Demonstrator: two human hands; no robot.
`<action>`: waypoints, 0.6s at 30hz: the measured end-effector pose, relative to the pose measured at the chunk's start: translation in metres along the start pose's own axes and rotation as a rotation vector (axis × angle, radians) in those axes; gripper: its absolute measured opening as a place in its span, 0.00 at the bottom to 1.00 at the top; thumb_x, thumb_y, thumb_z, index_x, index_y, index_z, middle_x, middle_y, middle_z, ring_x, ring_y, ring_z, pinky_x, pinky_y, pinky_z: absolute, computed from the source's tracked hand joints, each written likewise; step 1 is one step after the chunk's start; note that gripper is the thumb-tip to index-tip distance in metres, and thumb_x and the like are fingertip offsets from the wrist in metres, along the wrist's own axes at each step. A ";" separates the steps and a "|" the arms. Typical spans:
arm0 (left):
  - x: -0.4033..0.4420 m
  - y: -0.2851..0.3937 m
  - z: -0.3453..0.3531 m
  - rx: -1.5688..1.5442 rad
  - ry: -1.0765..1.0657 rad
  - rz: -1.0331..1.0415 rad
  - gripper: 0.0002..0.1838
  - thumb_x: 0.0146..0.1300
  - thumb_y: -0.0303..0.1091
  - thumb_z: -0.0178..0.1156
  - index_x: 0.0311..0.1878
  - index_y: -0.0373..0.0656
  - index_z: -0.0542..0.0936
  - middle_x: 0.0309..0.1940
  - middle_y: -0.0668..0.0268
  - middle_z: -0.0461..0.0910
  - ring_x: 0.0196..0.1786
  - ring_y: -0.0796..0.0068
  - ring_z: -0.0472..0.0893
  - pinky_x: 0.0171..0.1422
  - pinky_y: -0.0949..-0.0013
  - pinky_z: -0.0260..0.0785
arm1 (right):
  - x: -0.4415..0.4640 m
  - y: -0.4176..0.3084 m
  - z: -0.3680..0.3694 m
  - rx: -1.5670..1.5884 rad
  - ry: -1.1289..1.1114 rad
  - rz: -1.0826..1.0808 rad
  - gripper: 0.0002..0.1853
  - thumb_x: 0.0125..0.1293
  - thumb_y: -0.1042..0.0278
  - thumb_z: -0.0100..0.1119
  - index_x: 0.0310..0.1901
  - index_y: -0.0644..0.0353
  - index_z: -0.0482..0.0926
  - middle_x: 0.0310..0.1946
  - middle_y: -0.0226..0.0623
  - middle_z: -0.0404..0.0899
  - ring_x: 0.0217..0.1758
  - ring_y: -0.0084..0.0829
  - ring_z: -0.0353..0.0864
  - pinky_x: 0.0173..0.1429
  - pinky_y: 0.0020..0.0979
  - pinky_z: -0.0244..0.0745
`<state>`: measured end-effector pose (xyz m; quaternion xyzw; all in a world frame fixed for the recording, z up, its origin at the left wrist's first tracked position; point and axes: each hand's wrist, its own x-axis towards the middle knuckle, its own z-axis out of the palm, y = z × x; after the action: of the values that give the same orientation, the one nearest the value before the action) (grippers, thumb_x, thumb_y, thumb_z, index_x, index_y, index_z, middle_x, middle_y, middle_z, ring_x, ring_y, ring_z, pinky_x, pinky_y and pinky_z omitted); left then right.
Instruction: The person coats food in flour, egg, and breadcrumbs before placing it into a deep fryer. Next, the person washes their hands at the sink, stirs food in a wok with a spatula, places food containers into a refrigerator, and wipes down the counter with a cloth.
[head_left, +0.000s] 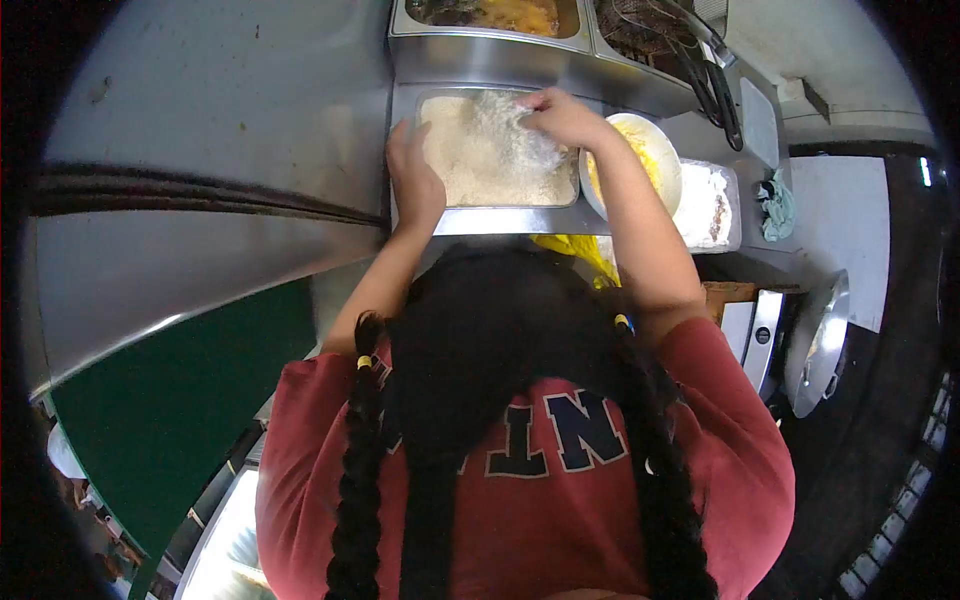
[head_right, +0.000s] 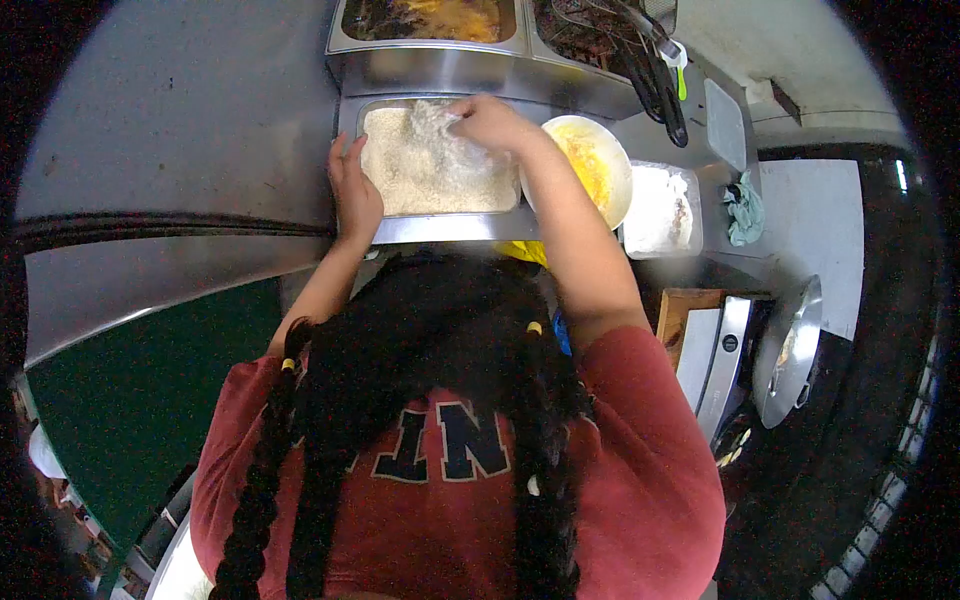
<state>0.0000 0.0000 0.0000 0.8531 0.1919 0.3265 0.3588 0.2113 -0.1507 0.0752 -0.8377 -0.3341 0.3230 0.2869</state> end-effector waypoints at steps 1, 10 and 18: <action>0.000 -0.001 0.000 0.003 0.004 0.011 0.30 0.58 0.11 0.41 0.64 0.42 0.68 0.68 0.46 0.58 0.71 0.45 0.58 0.74 0.51 0.49 | -0.007 -0.003 -0.011 0.020 0.008 -0.044 0.21 0.55 0.66 0.63 0.52 0.56 0.83 0.42 0.46 0.85 0.44 0.37 0.84 0.54 0.31 0.75; -0.002 -0.003 0.002 0.044 0.025 -0.011 0.22 0.66 0.19 0.41 0.63 0.38 0.67 0.67 0.46 0.59 0.70 0.46 0.59 0.73 0.52 0.51 | -0.038 -0.073 0.034 -0.517 0.193 0.000 0.15 0.60 0.72 0.51 0.46 0.64 0.82 0.47 0.57 0.79 0.50 0.50 0.81 0.55 0.44 0.76; -0.002 0.001 -0.002 -0.043 0.068 0.025 0.21 0.65 0.20 0.43 0.63 0.36 0.66 0.66 0.48 0.60 0.70 0.47 0.60 0.73 0.52 0.51 | -0.006 -0.048 0.120 -0.453 0.122 -0.162 0.13 0.59 0.71 0.53 0.41 0.66 0.84 0.46 0.58 0.79 0.49 0.52 0.81 0.55 0.44 0.76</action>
<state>-0.0024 -0.0008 0.0007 0.8361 0.1861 0.3638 0.3660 0.1019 -0.0941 0.0349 -0.8690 -0.4463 0.1645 0.1363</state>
